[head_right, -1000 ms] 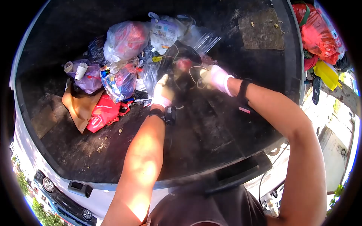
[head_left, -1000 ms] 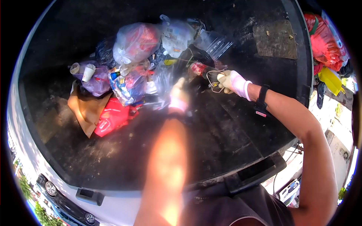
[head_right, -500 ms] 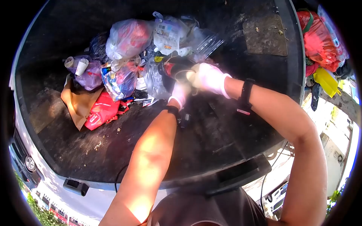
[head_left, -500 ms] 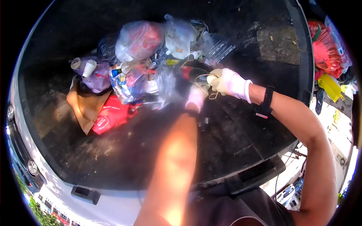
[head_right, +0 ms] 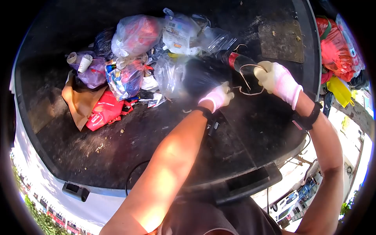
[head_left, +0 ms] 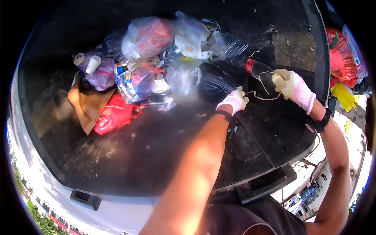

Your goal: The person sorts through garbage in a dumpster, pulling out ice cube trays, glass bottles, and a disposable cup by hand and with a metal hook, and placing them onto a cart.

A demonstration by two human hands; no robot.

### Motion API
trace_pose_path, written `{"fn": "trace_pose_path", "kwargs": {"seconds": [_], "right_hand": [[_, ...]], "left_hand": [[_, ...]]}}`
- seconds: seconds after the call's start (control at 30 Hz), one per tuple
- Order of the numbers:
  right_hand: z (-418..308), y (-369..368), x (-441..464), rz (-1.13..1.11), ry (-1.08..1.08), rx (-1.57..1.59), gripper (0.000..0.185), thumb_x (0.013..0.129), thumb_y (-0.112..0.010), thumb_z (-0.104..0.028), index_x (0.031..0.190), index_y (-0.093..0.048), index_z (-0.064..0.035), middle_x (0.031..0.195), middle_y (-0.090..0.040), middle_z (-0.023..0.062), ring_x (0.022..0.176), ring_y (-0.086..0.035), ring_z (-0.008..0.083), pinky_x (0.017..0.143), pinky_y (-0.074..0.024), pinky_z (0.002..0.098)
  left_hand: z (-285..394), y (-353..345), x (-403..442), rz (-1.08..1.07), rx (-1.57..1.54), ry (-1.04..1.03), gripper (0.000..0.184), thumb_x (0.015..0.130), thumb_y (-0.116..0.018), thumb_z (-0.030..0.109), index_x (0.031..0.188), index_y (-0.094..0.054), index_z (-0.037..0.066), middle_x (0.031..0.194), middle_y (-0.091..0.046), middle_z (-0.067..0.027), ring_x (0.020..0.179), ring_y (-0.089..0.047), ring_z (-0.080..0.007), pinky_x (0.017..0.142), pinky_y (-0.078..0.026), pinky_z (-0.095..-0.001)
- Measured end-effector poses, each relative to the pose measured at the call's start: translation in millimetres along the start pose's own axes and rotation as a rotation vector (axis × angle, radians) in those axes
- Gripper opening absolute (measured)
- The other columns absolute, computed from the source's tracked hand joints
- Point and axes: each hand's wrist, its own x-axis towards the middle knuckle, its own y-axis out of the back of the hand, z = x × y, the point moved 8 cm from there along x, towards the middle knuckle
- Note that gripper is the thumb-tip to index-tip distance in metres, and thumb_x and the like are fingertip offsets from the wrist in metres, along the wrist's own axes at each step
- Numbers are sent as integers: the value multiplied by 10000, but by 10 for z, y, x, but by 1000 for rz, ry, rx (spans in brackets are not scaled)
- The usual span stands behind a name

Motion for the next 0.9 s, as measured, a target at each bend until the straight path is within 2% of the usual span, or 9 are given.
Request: {"fn": "trace_pose_path", "kwargs": {"seconds": [0.17,0.2,0.47,0.53,0.57,0.63,0.7,0.8,0.9], "right_hand": [[-197,277,-266,98,188,-205,457,1038,-569,-300,1343,-669,26,774,-708,154,725,-713,202,712,-562,348],[-326,339,-417,135,135,-117,393,1034,-551,-299,1216,-702,14,825,-701,228,784,-740,314,762,-564,404],[-473,530,-552,272,130,98,470,1055,-570,-339,1351,-678,10,802,-708,118,690,-660,161,656,-526,313],[-429,541,-571,230,79,196,468,1066,-557,-352,1369,-688,-19,805,-686,46,637,-571,76,567,-446,250],[-389,554,-577,224,61,218,465,1064,-553,-344,1369,-689,-21,806,-680,41,628,-561,73,562,-438,248],[-305,550,-595,206,24,263,458,1060,-545,-328,1370,-690,-25,807,-668,31,609,-540,69,552,-423,244],[-240,530,-615,212,16,298,460,1056,-534,-319,1365,-693,-18,798,-636,9,595,-509,62,546,-407,238],[-183,504,-642,160,18,350,470,1057,-531,-327,1363,-694,-10,789,-608,-2,599,-500,58,551,-406,233],[-158,452,-682,170,-8,326,470,1062,-530,-330,1368,-695,-14,803,-613,0,610,-507,57,557,-408,229]], "left_hand": [[-725,-217,605,62,242,106,593,1083,-494,418,1581,-505,96,1634,-497,-140,1513,-460,-341,1264,-371,-391],[-677,-118,512,51,338,45,573,1087,-482,392,1571,-519,87,1669,-457,-134,1540,-431,-331,1269,-368,-402],[-78,843,-335,-246,403,220,669,911,-711,511,1447,-680,111,1505,-655,-138,1385,-622,-363,1151,-487,-474],[-176,1392,-360,-84,268,87,751,918,-605,667,1287,-761,32,1243,-764,-214,1143,-729,-333,977,-553,-446],[-644,1757,-232,-24,106,246,829,898,-658,682,1363,-706,-3,1364,-721,-233,1260,-696,-354,1093,-508,-435],[-849,2569,-666,471,-21,259,794,921,-558,685,1196,-768,-29,1139,-782,-263,1029,-747,-382,954,-548,-433],[-1492,2938,-999,996,-173,350,764,914,-566,647,1121,-782,-55,1061,-788,-271,1036,-746,-414,960,-545,-450],[-2280,2785,-1010,1132,-118,507,757,908,-622,574,1221,-731,-106,1168,-759,-311,1120,-732,-421,1003,-531,-458],[-3360,2339,-401,918,-162,621,815,892,-730,543,1422,-627,-68,1376,-695,-280,1256,-685,-390,1073,-520,-442]]}}
